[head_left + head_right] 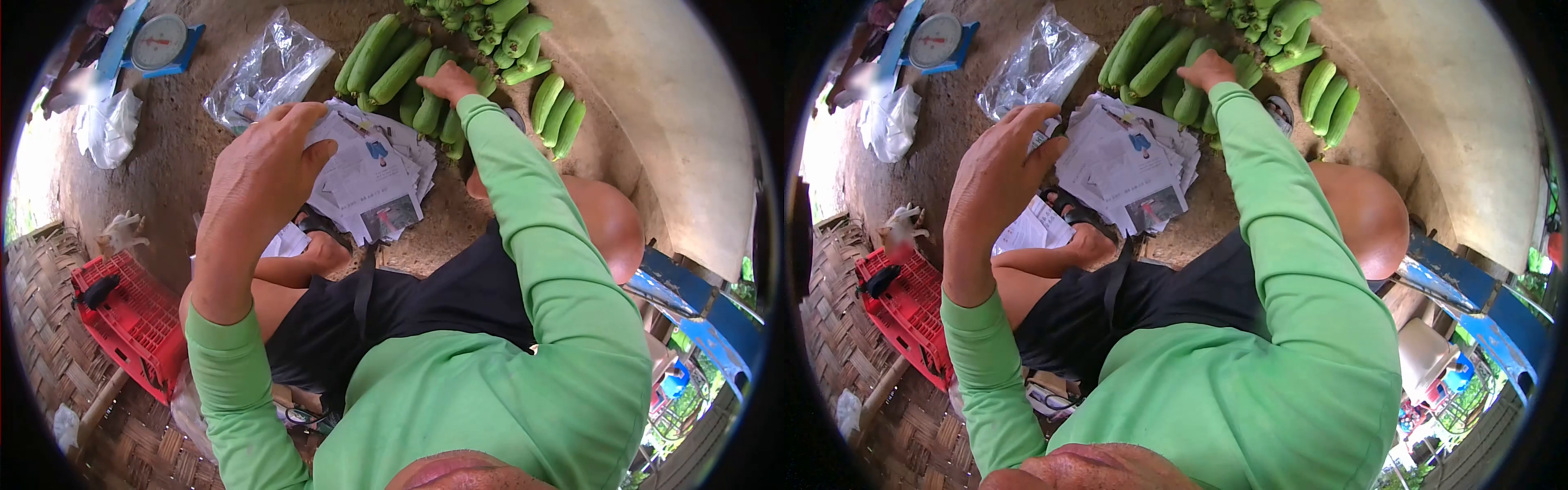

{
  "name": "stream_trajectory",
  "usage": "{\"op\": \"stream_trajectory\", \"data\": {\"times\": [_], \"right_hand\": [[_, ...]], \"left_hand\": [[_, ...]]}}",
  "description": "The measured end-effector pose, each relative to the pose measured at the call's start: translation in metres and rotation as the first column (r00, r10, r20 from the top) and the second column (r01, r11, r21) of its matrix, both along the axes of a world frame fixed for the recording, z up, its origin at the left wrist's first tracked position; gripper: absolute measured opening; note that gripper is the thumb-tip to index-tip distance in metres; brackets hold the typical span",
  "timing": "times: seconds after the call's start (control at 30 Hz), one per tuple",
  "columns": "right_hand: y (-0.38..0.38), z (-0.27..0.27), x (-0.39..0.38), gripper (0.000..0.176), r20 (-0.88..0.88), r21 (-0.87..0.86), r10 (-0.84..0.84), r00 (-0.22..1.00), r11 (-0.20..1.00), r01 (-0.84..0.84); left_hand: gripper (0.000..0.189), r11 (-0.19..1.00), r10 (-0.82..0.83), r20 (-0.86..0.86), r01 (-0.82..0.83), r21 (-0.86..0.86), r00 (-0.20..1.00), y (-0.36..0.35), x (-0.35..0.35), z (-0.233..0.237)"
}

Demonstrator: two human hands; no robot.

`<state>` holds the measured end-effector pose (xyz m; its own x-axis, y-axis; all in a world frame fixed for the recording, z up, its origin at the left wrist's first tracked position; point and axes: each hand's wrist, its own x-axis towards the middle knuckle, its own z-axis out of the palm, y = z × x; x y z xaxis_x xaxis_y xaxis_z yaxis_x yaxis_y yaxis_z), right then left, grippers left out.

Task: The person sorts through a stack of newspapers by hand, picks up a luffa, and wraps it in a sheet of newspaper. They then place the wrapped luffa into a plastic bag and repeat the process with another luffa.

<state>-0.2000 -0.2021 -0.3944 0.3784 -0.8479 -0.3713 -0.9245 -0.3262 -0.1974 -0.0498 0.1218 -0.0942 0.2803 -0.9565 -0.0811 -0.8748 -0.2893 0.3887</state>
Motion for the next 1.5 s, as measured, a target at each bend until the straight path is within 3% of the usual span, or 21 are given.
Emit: {"op": "stream_trajectory", "data": {"times": [0.13,0.23,0.33,0.37,0.4,0.47,0.5,0.6,0.7,0.77,0.87,0.9,1.0,1.03,1.13,1.23,1.33,1.43,1.5], "right_hand": [[0.005,0.019,-0.003,0.082,0.092,0.229,-0.150,0.984,0.965,0.126],[-0.003,0.034,-0.014,0.087,0.236,0.337,-0.116,0.965,0.941,0.030],[-0.008,0.074,-0.009,0.086,0.434,0.468,-0.194,0.880,0.883,-0.037],[-0.004,0.089,0.000,0.078,0.513,0.448,-0.231,0.827,0.894,-0.028],[-0.010,0.113,0.005,0.064,0.525,0.502,-0.168,0.834,0.853,-0.145],[-0.007,0.169,0.023,0.053,0.614,0.541,-0.130,0.778,0.787,-0.296],[-0.008,0.189,0.032,0.049,0.655,0.491,-0.077,0.751,0.799,-0.346],[-0.006,0.259,0.055,0.046,0.745,0.394,0.059,0.664,0.765,-0.510],[0.015,0.325,0.059,0.052,0.824,0.290,0.145,0.548,0.723,-0.627],[0.027,0.354,0.054,0.052,0.859,0.305,0.115,0.500,0.669,-0.678],[0.051,0.384,0.042,0.052,0.898,0.285,0.099,0.428,0.611,-0.739],[0.060,0.391,0.039,0.052,0.904,0.282,0.096,0.416,0.597,-0.751],[0.083,0.402,0.033,0.050,0.916,0.279,0.075,0.393,0.585,-0.761],[0.088,0.404,0.032,0.049,0.919,0.279,0.066,0.389,0.589,-0.759],[0.095,0.412,0.032,0.048,0.853,0.129,0.329,0.406,0.620,-0.774],[0.103,0.421,0.027,0.050,0.836,0.036,0.403,0.374,0.638,-0.769],[0.105,0.419,0.016,0.052,0.824,-0.193,0.446,0.350,0.802,-0.565],[0.104,0.418,0.000,0.048,0.831,-0.206,0.464,0.307,0.769,-0.605],[0.117,0.423,-0.004,0.044,0.663,-0.428,0.686,0.300,0.676,-0.600]], "left_hand": [[0.035,1.000,-0.009,-0.003,0.009,-0.027,1.000,0.000,-0.003,0.001],[0.036,0.999,-0.021,0.011,0.021,-0.025,1.000,-0.002,0.000,0.000],[0.036,1.000,-0.003,0.007,0.003,-0.015,1.000,-0.006,0.001,0.007],[0.036,1.000,0.003,0.012,-0.002,-0.029,1.000,-0.007,0.003,0.008],[0.036,0.999,0.010,0.021,-0.010,-0.043,1.000,-0.008,0.006,0.009],[0.034,0.994,0.056,-0.001,-0.056,-0.096,0.998,-0.013,0.013,0.012],[0.033,0.989,0.081,-0.015,-0.082,-0.121,0.997,-0.014,0.017,0.013],[0.037,0.954,0.164,-0.297,-0.228,-0.196,0.941,-0.023,0.030,0.013],[0.045,0.908,0.062,-0.699,-0.332,-0.257,0.712,-0.030,0.035,0.015],[0.052,0.895,0.036,-0.880,-0.407,-0.183,0.474,-0.034,0.016,0.039],[0.056,0.852,-0.163,-0.977,-0.480,-0.209,0.136,-0.043,0.004,0.038],[0.060,0.873,-0.283,-0.958,-0.399,-0.280,0.052,-0.047,0.003,0.037],[0.061,0.866,-0.431,-0.898,-0.319,-0.386,-0.084,-0.047,-0.005,0.040],[0.060,0.871,-0.421,-0.903,-0.317,-0.376,-0.086,-0.047,-0.006,0.040],[0.057,0.878,-0.416,-0.901,-0.312,-0.363,-0.121,-0.044,-0.007,0.039],[0.054,0.865,-0.450,-0.873,-0.339,-0.371,-0.191,-0.040,-0.007,0.033],[0.052,0.825,-0.492,-0.849,-0.415,-0.384,-0.192,-0.040,-0.005,0.028],[0.049,0.764,-0.556,-0.816,-0.485,-0.426,-0.158,-0.041,0.002,0.025],[0.047,0.715,-0.602,-0.784,-0.538,-0.445,-0.150,-0.043,-0.003,0.029]]}}
